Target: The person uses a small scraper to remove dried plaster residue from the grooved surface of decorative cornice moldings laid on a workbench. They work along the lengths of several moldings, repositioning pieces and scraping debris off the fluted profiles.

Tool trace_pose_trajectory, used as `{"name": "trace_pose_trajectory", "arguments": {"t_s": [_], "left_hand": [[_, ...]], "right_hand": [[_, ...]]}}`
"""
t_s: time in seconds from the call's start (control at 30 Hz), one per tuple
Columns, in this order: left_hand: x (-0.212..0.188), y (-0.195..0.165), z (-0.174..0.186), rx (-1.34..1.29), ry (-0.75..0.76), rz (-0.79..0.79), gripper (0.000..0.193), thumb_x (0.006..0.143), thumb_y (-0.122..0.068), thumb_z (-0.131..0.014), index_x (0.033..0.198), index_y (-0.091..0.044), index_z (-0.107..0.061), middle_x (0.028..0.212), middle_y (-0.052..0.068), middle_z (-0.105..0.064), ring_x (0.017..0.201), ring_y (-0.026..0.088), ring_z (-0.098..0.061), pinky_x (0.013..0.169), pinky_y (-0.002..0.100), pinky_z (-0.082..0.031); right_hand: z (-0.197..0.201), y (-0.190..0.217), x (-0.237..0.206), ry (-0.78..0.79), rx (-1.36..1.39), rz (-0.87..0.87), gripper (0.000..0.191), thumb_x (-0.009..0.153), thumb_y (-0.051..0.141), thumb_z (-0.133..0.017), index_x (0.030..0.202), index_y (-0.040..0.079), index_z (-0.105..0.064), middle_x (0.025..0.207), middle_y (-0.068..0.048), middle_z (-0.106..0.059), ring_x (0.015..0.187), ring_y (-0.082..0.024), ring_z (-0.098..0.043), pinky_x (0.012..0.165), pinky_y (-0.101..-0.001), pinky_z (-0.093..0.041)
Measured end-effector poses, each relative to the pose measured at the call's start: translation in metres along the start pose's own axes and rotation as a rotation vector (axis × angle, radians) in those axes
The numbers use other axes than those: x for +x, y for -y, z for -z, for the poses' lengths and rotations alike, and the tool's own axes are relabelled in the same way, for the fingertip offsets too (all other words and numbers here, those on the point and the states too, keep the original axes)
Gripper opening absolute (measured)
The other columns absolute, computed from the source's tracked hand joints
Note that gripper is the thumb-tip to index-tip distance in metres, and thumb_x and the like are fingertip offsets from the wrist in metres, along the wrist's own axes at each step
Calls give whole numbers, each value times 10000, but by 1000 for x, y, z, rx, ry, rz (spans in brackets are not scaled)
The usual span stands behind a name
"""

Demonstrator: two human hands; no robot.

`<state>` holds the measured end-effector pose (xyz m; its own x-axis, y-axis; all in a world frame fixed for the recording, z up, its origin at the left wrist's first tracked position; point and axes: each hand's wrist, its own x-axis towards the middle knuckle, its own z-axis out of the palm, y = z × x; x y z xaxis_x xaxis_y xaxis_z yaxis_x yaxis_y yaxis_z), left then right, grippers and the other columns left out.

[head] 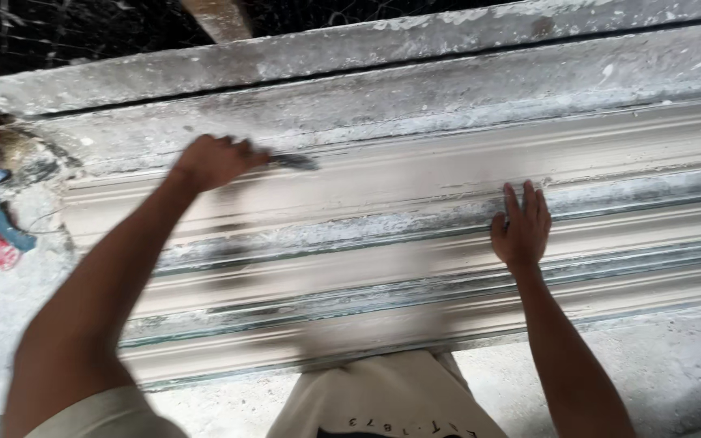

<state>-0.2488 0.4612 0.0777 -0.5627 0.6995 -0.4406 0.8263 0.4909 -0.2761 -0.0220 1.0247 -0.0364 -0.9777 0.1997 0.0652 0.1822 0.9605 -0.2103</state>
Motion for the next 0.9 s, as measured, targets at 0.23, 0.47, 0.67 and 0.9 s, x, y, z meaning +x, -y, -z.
{"name": "trace_pose_trajectory", "arguments": {"t_s": [0.23,0.47,0.67,0.9], "left_hand": [[88,-51,39,-93,-135,-106,411,1061,-254,-481,1466,-327,-466,1072,72,-706,814,248,-738,578,337,-623],[137,-75,57,-136,-187,-131,391,1023,-195,-528,1410,-240,-488,1181,88,-672,922,278,-734,619,374,-623],[33,-14,18,-21,17,-97,582,1012,-288,-480,1560,-330,-288,1343,37,-621,960,260,-738,665,346,-628],[205,-120,103,-143,-279,-180,361,1021,-272,-505,1376,-314,-555,1075,34,-733,759,266,-738,515,378,-599]], "right_hand": [[-3,-3,-4,15,5,1,609,974,218,-561,1580,230,-500,1681,-173,-356,1547,-402,-300,1236,-567,-260],[-1,-2,-4,0,14,10,618,969,208,-564,1585,214,-512,1683,-183,-357,1542,-415,-305,1228,-571,-264],[-3,-1,-4,-49,9,41,621,943,192,-598,1562,182,-543,1665,-207,-379,1525,-433,-342,1220,-597,-291],[6,0,-1,-46,55,55,598,955,224,-600,1547,165,-547,1634,-227,-399,1514,-461,-335,1192,-627,-296]]}}
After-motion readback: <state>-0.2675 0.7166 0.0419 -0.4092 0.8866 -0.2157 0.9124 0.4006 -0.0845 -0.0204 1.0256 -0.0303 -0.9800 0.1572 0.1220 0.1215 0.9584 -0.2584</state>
